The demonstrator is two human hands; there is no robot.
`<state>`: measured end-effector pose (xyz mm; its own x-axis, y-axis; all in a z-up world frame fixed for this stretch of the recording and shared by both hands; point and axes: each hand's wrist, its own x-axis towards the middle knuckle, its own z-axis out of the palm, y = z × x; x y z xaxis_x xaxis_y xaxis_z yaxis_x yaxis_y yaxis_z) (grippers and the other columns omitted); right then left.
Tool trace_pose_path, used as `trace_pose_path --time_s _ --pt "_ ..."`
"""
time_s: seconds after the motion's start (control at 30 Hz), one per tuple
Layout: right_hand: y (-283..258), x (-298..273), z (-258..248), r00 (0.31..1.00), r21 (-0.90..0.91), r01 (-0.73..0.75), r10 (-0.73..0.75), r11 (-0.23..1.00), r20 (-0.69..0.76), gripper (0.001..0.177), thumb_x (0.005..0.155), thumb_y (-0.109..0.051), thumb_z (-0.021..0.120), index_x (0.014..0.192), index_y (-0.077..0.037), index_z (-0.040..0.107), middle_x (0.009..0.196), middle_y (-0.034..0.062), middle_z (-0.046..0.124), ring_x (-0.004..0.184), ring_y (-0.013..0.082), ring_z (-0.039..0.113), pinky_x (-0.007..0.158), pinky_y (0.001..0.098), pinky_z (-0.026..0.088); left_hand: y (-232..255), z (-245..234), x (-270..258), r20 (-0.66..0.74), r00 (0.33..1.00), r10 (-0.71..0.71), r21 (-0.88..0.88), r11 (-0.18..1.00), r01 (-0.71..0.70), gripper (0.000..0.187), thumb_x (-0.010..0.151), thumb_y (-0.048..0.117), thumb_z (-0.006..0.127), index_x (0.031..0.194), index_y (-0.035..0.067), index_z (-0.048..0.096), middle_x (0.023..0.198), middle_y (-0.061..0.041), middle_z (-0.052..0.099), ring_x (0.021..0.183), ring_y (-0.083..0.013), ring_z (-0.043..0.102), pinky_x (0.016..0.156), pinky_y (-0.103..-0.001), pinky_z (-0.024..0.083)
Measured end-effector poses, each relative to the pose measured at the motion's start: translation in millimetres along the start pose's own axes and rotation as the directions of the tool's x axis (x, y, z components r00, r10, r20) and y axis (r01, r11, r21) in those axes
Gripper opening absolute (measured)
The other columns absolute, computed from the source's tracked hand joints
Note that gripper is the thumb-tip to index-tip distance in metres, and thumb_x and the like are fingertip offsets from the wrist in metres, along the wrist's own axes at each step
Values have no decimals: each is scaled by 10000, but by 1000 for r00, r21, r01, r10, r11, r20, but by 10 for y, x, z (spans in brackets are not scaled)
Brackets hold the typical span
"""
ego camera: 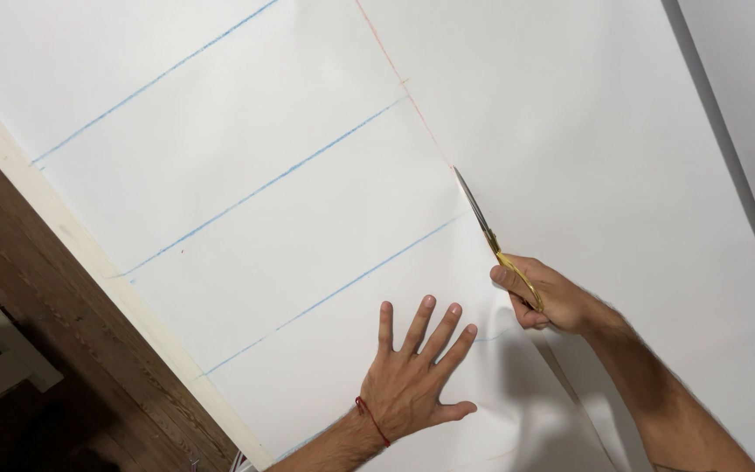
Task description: Cutting along pre-drawn lines on a large sheet of paper using scissors
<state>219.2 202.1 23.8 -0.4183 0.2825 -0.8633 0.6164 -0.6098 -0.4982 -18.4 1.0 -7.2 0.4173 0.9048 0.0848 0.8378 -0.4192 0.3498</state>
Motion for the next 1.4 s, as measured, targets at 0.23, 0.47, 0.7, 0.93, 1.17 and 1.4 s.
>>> trace_pose_path --time_s 0.23,0.47,0.7,0.93,1.17,1.4 --pt "-47 124 -41 999 30 35 -35 999 2 596 1109 -660 587 919 -149 346 641 -50 221 444 84 248 457 299 265 -19 -12 -12 5 1000 6 -37 999 -6 1325 783 993 828 1815 236 486 1911 -107 412 1776 -467 294 1292 -898 242" --pt "-251 147 -18 1000 -18 -13 13 1000 -21 588 1097 -681 561 932 -156 354 512 -17 253 452 102 199 465 315 262 -35 -14 -19 16 1000 17 -40 999 -16 1332 782 992 834 1825 245 474 1919 -106 399 1777 -472 293 1288 -898 247" --pt "-367 201 -16 999 24 1 0 1000 -43 601 1108 -670 572 919 -150 338 562 -29 221 470 99 197 488 323 237 -56 -32 -21 6 1000 16 -99 995 -15 1305 768 929 874 1807 231 505 1901 -127 432 1772 -483 300 1278 -919 224" --pt "-344 228 -34 998 172 54 -59 984 21 569 1113 -652 607 966 -115 489 427 16 352 387 94 223 387 304 220 14 23 -100 -75 997 20 -157 987 -32 1172 916 920 688 1793 164 504 1886 -176 434 1754 -523 325 1262 -955 182" --pt "-453 188 -97 996 35 88 -87 996 -20 648 1079 -730 564 922 -128 384 472 28 328 445 117 191 412 340 254 17 -59 -38 -68 997 31 -130 991 -39 1288 734 882 859 1755 164 541 1840 -164 505 1755 -500 332 1293 -943 160" --pt "-403 269 -133 1000 102 29 -29 994 -4 620 1107 -687 566 965 -111 386 486 31 293 461 139 184 424 367 280 -508 -605 167 -108 991 78 -210 973 -100 1113 858 915 691 1644 131 603 1747 -198 583 1605 -471 536 1209 -825 316"
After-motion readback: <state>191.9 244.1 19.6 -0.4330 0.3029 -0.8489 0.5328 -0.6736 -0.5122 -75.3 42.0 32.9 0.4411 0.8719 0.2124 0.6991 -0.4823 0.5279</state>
